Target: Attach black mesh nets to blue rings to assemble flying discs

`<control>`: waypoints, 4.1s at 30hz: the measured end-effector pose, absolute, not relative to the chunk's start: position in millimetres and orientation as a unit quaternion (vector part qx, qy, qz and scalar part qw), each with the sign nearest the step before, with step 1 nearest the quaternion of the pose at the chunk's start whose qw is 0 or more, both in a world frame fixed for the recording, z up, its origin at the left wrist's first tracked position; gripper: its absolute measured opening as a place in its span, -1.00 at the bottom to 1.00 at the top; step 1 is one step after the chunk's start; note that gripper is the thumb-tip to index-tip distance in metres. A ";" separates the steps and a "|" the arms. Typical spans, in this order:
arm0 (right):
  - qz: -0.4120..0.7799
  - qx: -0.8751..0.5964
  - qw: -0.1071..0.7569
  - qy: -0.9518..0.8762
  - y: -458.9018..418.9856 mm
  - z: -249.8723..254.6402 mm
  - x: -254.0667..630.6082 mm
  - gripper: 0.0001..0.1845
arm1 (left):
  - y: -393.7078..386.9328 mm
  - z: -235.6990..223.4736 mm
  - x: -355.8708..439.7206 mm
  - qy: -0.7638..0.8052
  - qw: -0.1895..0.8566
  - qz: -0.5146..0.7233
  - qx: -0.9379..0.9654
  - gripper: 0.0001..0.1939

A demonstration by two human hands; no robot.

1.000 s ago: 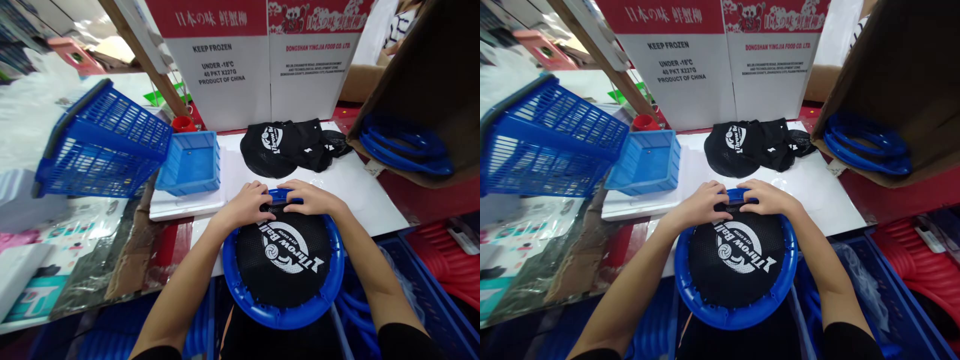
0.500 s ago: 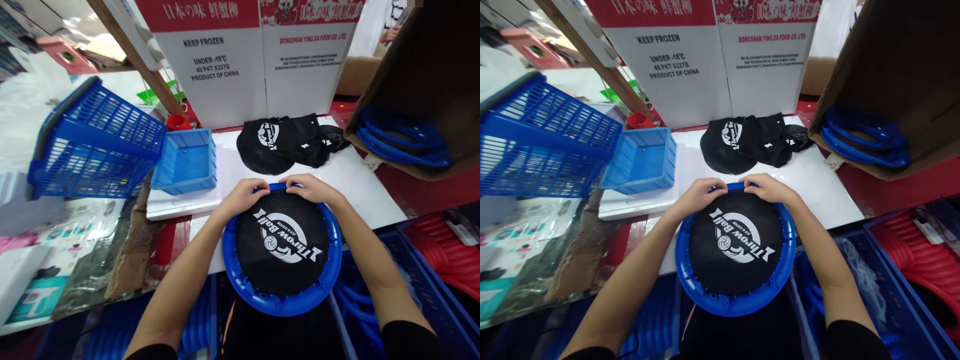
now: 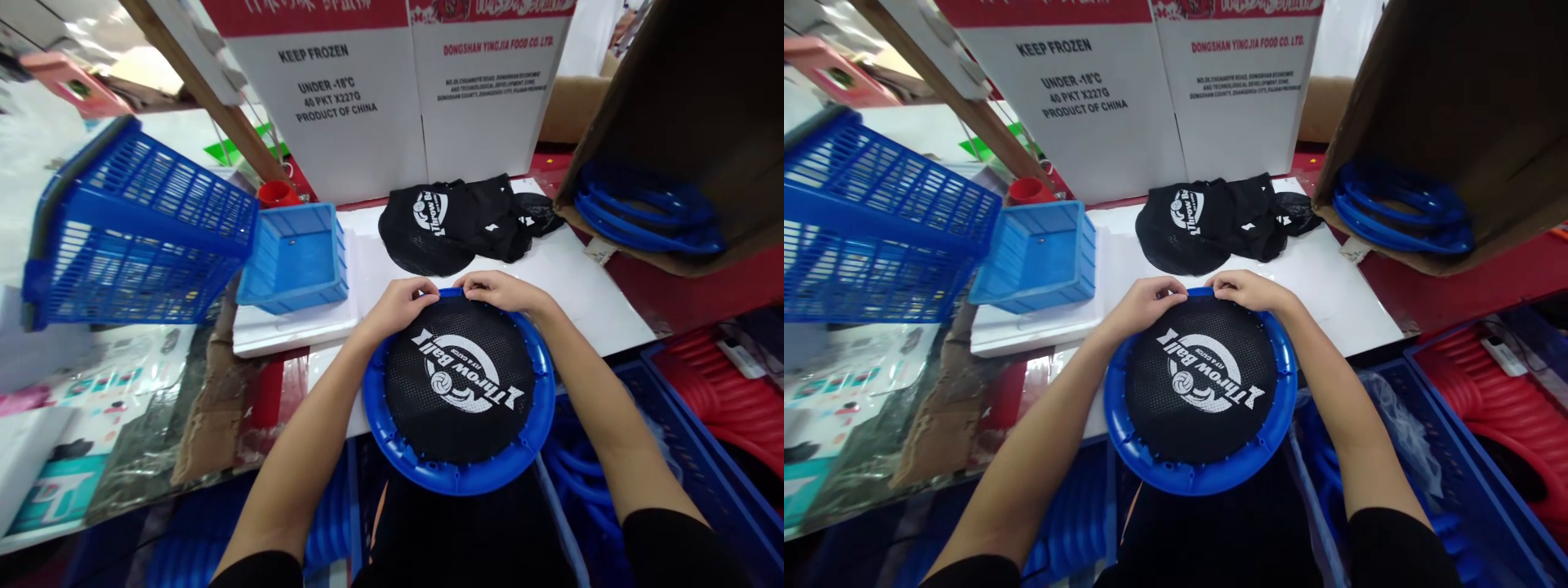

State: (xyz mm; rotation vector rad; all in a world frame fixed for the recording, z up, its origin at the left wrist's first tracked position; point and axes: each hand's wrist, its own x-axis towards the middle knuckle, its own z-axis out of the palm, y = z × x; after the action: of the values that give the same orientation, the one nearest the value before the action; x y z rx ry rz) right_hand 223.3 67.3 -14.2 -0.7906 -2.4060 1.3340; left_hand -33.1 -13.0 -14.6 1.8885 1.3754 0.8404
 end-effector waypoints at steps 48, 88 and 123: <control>0.347 -0.253 0.173 -0.886 60.4 -14.0 198.4 -0.82 | -10.2 -14.8 -15.3 0.494 0.298 0.312 0.755 -0.88; -0.069 -0.810 0.332 -0.478 102.5 7.0 354.2 -0.56 | -46.7 3.8 -9.8 0.565 0.070 0.060 0.820 -0.54; 0.117 -0.557 0.324 -0.755 -194.4 -13.2 296.8 -0.63 | -295.9 -120.9 69.7 0.429 0.594 0.639 0.234 -0.34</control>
State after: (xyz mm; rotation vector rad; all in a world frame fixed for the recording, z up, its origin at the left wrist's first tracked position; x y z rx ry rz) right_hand 296.8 -194.4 -13.2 -1.4621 -1.9807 0.3073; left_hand 69.7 -295.9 -120.9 0.5446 0.9972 1.4853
